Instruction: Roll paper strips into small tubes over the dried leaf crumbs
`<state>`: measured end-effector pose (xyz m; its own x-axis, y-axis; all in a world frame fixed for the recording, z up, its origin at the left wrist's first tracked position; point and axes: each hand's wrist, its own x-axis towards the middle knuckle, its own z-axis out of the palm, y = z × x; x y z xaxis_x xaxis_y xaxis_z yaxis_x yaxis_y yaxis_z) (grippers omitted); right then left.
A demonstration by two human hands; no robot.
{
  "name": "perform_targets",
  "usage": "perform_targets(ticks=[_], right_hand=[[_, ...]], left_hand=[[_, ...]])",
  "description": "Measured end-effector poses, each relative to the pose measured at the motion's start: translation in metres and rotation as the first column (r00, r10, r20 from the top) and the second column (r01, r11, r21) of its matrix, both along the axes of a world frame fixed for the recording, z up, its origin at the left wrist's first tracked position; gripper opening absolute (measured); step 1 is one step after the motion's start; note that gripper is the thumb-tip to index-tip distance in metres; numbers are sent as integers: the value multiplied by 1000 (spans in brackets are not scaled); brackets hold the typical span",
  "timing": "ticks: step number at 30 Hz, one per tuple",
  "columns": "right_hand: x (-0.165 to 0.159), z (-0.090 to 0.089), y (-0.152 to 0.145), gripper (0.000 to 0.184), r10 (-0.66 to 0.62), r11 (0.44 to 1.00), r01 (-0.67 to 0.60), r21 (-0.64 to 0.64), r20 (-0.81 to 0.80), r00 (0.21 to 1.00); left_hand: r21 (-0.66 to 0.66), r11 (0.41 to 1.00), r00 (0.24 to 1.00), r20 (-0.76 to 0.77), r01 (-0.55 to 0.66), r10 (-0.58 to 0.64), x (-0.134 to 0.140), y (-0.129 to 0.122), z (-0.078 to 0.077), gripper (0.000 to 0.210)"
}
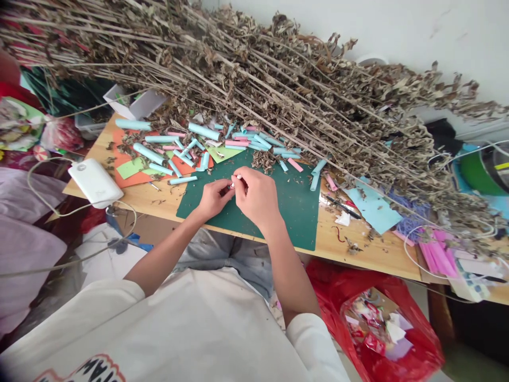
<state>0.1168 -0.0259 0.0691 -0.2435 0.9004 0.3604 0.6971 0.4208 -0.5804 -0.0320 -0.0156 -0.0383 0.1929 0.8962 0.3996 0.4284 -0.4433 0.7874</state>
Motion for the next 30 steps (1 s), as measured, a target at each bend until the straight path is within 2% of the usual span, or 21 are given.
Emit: perform_targets(ticks=[4,10,17,24,30], right_hand=[[-1,5,-4,26,-4,999,3,-44,-29,1000],[0,13,-8,27,-60,998,60,28,-8,998],[-4,-6,1,26,-41,998,42,-39,12,999],[-5,-3,2,26,-71,997,71,-23,6,997],[-9,-10,7,27,-57,998,58,-16,44,997]], left_hand=[[22,1000,1000,-1,4,-4,0,0,1,26],[11,1000,1000,10,10,-10,0,-1,1,27],[9,1000,999,-50,-12,12,-1,-1,2,27],[15,1000,999,-45,-21,22,-1,0,2,25],[15,1000,999,-48,-25,26,-2,1,1,27]])
